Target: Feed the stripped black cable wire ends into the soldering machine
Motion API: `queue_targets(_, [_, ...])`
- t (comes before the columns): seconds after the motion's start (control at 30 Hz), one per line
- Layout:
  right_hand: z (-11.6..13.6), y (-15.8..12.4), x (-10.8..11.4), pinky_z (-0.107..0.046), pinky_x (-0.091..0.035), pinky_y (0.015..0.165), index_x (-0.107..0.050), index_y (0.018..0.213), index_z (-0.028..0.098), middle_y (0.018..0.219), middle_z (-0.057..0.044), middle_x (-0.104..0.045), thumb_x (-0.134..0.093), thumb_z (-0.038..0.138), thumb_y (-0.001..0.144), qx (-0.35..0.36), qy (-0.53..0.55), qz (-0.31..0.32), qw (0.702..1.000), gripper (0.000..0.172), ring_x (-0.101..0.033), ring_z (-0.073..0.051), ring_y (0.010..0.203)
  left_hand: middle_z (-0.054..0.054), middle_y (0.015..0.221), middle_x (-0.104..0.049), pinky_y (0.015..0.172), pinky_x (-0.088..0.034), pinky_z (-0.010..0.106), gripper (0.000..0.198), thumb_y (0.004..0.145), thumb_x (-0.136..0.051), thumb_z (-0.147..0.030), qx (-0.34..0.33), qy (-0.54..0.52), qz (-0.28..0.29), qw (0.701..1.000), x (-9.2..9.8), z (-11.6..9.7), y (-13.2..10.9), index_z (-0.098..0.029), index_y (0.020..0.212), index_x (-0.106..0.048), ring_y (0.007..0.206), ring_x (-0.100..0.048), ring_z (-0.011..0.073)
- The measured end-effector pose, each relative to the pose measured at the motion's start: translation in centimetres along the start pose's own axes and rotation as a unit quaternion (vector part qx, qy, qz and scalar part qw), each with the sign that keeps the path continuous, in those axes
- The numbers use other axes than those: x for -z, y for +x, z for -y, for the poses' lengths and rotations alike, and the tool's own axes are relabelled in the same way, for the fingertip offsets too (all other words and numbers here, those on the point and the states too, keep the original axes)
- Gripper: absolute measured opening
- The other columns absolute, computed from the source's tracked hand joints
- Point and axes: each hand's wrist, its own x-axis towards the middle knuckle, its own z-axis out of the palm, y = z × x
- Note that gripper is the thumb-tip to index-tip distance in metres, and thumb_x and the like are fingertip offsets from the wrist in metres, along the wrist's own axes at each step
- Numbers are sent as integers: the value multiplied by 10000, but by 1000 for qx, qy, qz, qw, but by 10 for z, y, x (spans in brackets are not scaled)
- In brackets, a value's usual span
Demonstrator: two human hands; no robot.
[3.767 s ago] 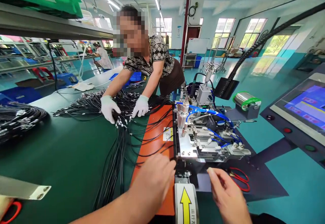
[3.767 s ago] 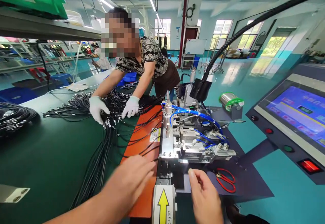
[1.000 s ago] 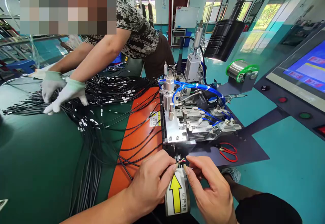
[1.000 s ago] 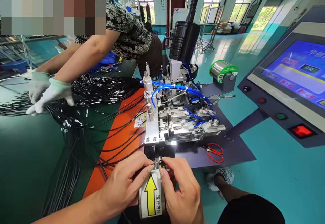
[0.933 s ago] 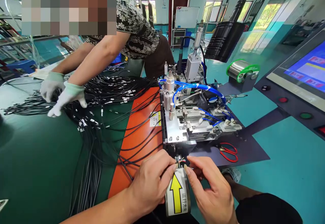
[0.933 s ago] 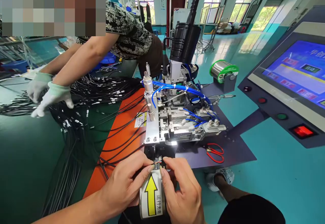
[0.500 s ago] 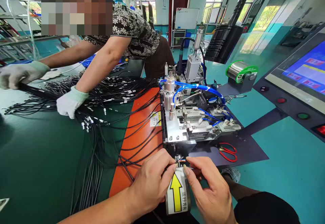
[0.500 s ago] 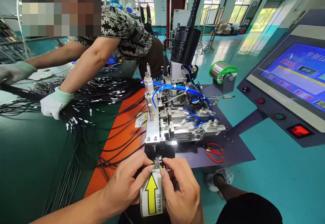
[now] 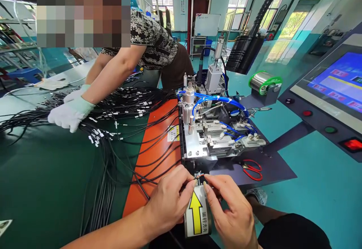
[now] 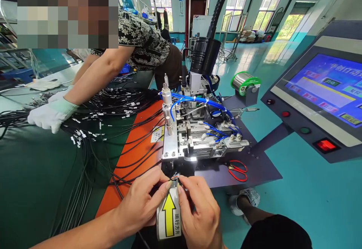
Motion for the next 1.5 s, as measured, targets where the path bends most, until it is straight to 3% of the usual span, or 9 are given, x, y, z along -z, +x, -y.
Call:
queue_targets(0.27, [4, 1, 1, -254, -551, 783, -660, 1193, 212, 995, -71, -651, -537, 133, 975, -26, 31, 7, 999, 262, -666, -177, 902, 33, 831, -567, 663, -402, 286, 173, 993, -481, -247, -19, 32, -12, 999, -4, 5, -2, -195, 857, -574, 749, -531, 170])
queue_targets(0.77, [5, 5, 9, -217, -522, 760, -658, 1021, 256, 953, -19, -654, -557, 234, 990, -104, 68, 44, 991, 108, -655, -152, 861, 21, 740, -494, 596, -319, 288, 245, 1000, -452, -172, -134, 128, -39, 982, -4, 5, -2, -174, 775, -547, 669, -452, 160])
queue_targets(1.0, [7, 5, 2, -225, -506, 656, -654, 1035, 236, 906, -19, -626, -568, 209, 970, -88, 68, 53, 992, 111, -631, -136, 744, 23, 738, -512, 611, -346, 289, 255, 1006, -450, -184, -127, 145, -48, 980, -6, 4, -3, -174, 766, -538, 679, -480, 164])
queue_targets(1.3, [11, 11, -6, -230, -483, 597, -657, 839, 214, 783, 2, -597, -602, 278, 945, -155, 55, 29, 986, 136, -594, -128, 664, 24, 740, -528, 608, -375, 290, 234, 989, -461, -178, -112, 161, -63, 978, -9, 5, -5, -179, 768, -540, 673, -503, 168])
queue_targets(1.5, [11, 12, -5, -241, -468, 574, -642, 833, 203, 766, -6, -577, -578, 242, 959, -103, 35, 19, 994, 147, -577, -130, 637, 27, 748, -540, 622, -401, 291, 228, 990, -453, -176, -103, 156, -62, 980, -9, 3, -7, -181, 793, -567, 683, -525, 173])
